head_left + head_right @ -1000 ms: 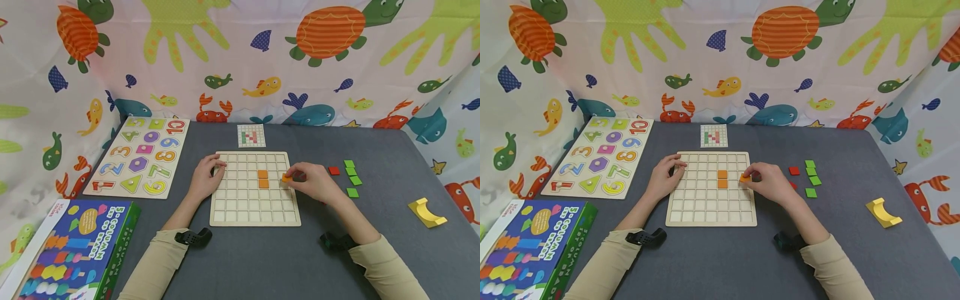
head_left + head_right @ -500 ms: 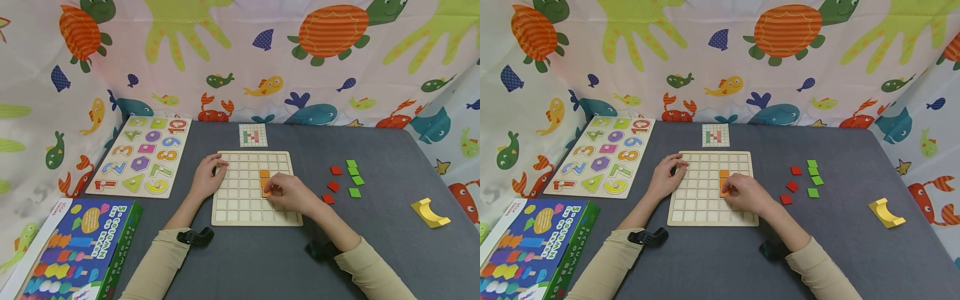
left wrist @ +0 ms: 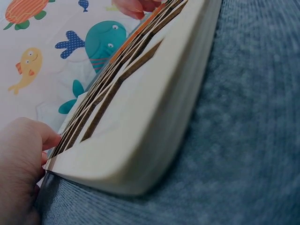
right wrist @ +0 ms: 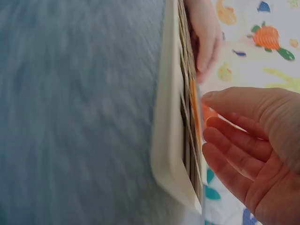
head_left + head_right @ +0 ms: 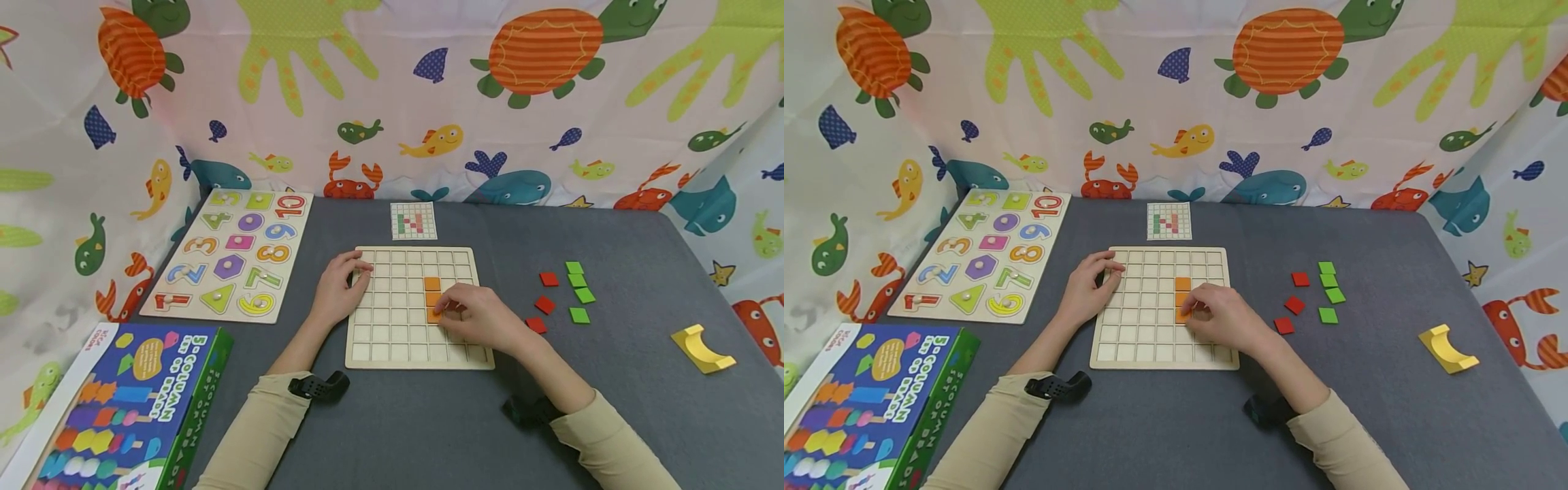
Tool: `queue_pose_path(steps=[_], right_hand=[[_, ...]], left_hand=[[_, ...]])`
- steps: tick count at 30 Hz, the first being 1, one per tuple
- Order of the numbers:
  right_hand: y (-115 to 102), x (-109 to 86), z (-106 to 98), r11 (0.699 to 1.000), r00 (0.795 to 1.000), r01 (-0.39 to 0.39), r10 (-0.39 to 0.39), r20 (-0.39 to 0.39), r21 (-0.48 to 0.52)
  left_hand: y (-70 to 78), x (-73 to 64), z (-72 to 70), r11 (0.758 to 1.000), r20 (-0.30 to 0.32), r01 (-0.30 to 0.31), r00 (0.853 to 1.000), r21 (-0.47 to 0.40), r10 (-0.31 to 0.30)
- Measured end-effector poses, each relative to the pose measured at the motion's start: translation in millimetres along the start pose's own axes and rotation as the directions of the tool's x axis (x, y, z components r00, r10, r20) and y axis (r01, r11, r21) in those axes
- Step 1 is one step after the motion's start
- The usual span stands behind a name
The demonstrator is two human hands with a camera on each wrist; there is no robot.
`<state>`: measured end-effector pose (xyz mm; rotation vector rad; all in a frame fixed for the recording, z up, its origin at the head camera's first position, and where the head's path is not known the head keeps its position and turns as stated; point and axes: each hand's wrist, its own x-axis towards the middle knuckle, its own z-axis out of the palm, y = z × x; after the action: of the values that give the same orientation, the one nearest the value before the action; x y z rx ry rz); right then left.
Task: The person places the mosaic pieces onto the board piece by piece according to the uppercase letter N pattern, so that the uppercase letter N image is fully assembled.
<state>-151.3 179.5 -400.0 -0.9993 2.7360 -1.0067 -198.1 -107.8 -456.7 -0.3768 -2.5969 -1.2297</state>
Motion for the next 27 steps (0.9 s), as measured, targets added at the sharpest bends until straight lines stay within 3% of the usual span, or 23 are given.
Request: queue_pose_path(steps=[5,14,19,27], right_hand=[[12.4,-18.5,-21.4,0.997,0.996,-0.079,0.078,-0.034,-0.021],[36.7,-72.4,-60.4,0.969,0.977,-0.21,0.203,-0.065,-0.132],[47.2,-88.0,-66.5,0.966,0.979,-0.201,0.19,-0.077,-0.165],[53.1,-96.5,-66.6,0.966,0.982,-0.184,0.175,-0.066,-0.181]], left_hand=[[2.3,0.4,0.0,1.0,-0.002,-0.006,1.0,-0.006,0.006],[1.3,-0.3,-1.5,1.0,-0.014,-0.016,1.0,-0.003,0.016],[0.9,0.3,-2.9,1.0,-0.008,-0.002,1.0,-0.003,0.002],[0.3,0.6,-0.2,1.0,0.005,0.006,1.0,0.002,-0.006]])
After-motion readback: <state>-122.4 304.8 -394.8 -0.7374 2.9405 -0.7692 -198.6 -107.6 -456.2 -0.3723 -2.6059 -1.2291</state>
